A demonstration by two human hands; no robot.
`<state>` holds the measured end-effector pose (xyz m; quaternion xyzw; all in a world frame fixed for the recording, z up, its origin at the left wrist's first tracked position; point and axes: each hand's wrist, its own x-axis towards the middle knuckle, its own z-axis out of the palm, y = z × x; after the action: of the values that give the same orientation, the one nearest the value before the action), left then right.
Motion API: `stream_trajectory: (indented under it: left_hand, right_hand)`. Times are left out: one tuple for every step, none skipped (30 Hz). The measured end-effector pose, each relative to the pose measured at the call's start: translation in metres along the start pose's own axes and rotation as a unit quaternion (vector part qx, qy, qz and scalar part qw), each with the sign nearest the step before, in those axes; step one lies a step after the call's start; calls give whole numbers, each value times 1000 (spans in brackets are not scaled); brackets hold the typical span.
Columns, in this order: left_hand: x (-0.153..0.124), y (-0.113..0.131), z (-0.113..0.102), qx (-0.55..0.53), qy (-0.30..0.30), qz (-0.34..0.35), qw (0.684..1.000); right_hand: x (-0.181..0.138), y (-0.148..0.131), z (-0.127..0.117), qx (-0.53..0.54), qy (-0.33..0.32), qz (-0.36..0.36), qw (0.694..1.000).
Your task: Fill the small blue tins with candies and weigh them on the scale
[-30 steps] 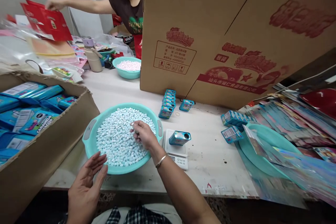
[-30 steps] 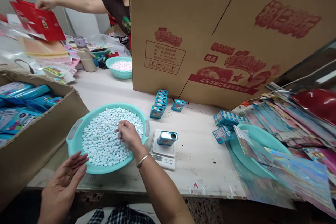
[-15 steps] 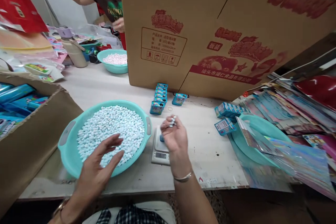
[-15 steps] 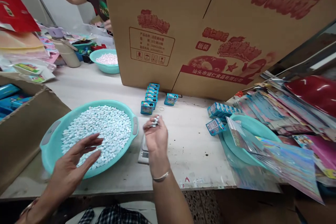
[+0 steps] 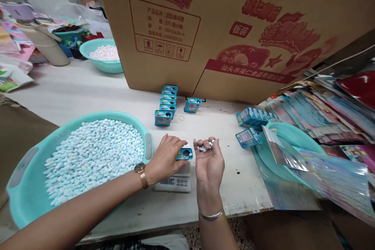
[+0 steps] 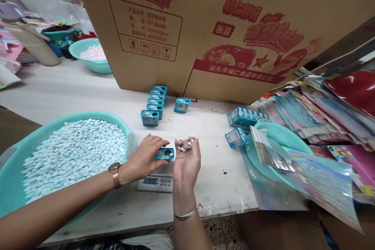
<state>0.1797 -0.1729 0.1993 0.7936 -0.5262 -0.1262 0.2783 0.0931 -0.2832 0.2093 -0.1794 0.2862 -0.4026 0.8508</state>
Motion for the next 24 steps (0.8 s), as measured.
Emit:
stream_trajectory:
  left_hand:
    - [1, -1, 2, -5, -1, -2, 1000]
    - [1, -2, 3, -8, -3, -5, 1000]
    - [1, -3, 4, -10, -5, -7, 1000]
    - [1, -3, 4, -11, -7, -8, 1000]
    - [1, -4, 4, -12, -8, -9, 1000]
    - [0, -4, 4, -12, -9, -9, 1000]
    - [0, -4, 5, -12, -10, -7, 1000]
    - [-1, -4, 5, -12, -11, -7, 1000]
    - [-1, -4, 6, -12, -10, -7, 1000]
    - [-1, -4, 7, -13, -9, -7, 1000]
    - [-2, -4, 7, -15, -8, -8, 1000]
    - [-3, -4, 6, -19, -9, -9, 1000]
    - [-4, -5, 4, -23, -10, -10, 1000]
    - [-7, -5, -1, -28, -13, -9, 999]
    - [-12, -6, -8, -33, -13, -6, 999]
    - [-17, -7, -17, -39, -6, -2, 999]
    - [-24, -9, -28, -44, 7, -1, 999]
    - [-33, -11, -40, -47, 27, -7, 999]
    - [-42, -13, -53, -47, 51, -21, 997]
    - [-53, -15, -65, -44, 76, -46, 995]
    - [-63, -18, -75, -36, 101, -76, 991]
    - [-74, -21, -84, -27, 123, -108, 986]
    - [-85, -23, -91, -19, 144, -138, 980]
    - [-96, -26, -96, -13, 158, -169, 973]
  right_hand:
    - [1, 0, -1, -2, -6, 0, 1000]
    - [2, 1, -2, -4, -13, 1, 1000]
    - [2, 1, -3, -7, -20, 2, 1000]
    - [3, 2, -4, -11, -27, 2, 1000]
    - [3, 3, -5, -17, -33, -1, 999]
    - [3, 4, -6, -23, -39, -5, 999]
    - [3, 6, -6, -27, -45, -13, 999]
    - [2, 7, -6, -29, -48, -22, 998]
    - [2, 9, -6, -30, -50, -29, 998]
    - [2, 9, -5, -28, -52, -32, 998]
    - [1, 10, -4, -26, -51, -31, 998]
    - [1, 9, -3, -22, -48, -24, 998]
    - [2, 7, -2, -17, -44, -14, 999]
    - [3, 3, -2, -11, -39, -3, 999]
    - [4, -3, -2, -4, -34, 5, 999]
    - [5, -10, -3, 2, -29, 8, 1000]
    - [7, -18, -5, 8, -26, 5, 1000]
    - [9, -27, -9, 11, -25, -3, 1000]
    - [12, -37, -15, 14, -26, -14, 999]
    - [14, -46, -21, 16, -27, -23, 999]
    - [16, -55, -29, 18, -26, -27, 999]
    - [19, -62, -38, 20, -23, -26, 999]
    - [21, -68, -47, 23, -14, -22, 999]
    - [22, -72, -56, 25, -3, -16, 1000]
